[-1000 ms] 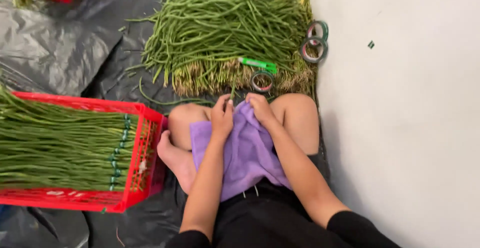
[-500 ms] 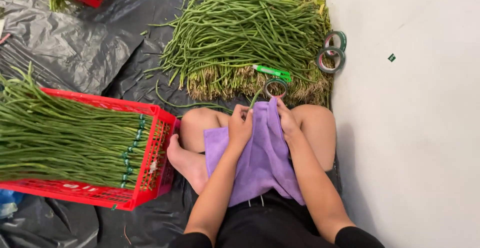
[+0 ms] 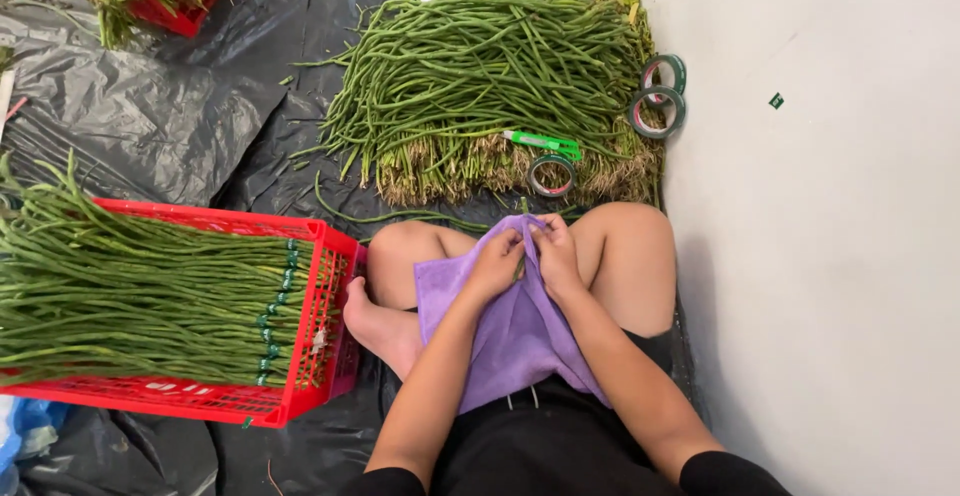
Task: A person sitting on the floor cleans long green beans by wiping them with a purple cloth and trimming them with a small tool before placing them in a red crate.
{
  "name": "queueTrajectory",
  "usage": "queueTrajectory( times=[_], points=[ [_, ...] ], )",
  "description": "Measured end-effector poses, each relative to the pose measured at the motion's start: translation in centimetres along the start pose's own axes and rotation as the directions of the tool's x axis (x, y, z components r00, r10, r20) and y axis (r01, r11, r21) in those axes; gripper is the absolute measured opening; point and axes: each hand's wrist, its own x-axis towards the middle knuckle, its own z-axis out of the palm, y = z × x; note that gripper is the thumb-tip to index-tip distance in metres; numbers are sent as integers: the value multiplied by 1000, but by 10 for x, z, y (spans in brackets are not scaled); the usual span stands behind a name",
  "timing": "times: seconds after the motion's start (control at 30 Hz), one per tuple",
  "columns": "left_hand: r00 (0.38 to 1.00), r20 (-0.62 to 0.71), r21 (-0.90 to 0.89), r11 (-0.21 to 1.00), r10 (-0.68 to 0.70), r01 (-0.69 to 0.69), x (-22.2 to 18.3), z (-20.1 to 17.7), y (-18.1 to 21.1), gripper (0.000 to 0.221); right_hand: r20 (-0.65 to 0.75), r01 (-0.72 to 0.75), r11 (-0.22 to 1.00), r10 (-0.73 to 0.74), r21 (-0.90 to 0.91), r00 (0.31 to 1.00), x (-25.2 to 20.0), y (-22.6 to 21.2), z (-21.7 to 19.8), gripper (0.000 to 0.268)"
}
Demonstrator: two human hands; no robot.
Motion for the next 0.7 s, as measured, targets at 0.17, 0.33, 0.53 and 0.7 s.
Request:
queueTrajectory(
  times=[0.17, 0.33, 0.53, 0.7],
  points=[
    [996, 81, 198, 979, 30, -45, -13, -7, 33, 16, -108, 14, 1000, -13, 9, 994, -2, -7, 9, 10],
    [977, 211, 201, 979, -29, -14, -28, -20, 60, 15, -217, -79, 991, 101, 108, 971, 7, -9, -15, 11],
    [928, 366, 329, 943, -76, -52, -36, -82, 83, 15, -236, -7, 992, 38, 129, 971, 8, -62, -34, 8],
    [990, -57, 721, 681, -127, 128, 5, -127, 52, 21, 261, -62, 976, 116, -206, 958, 8, -65, -75, 21]
  ],
)
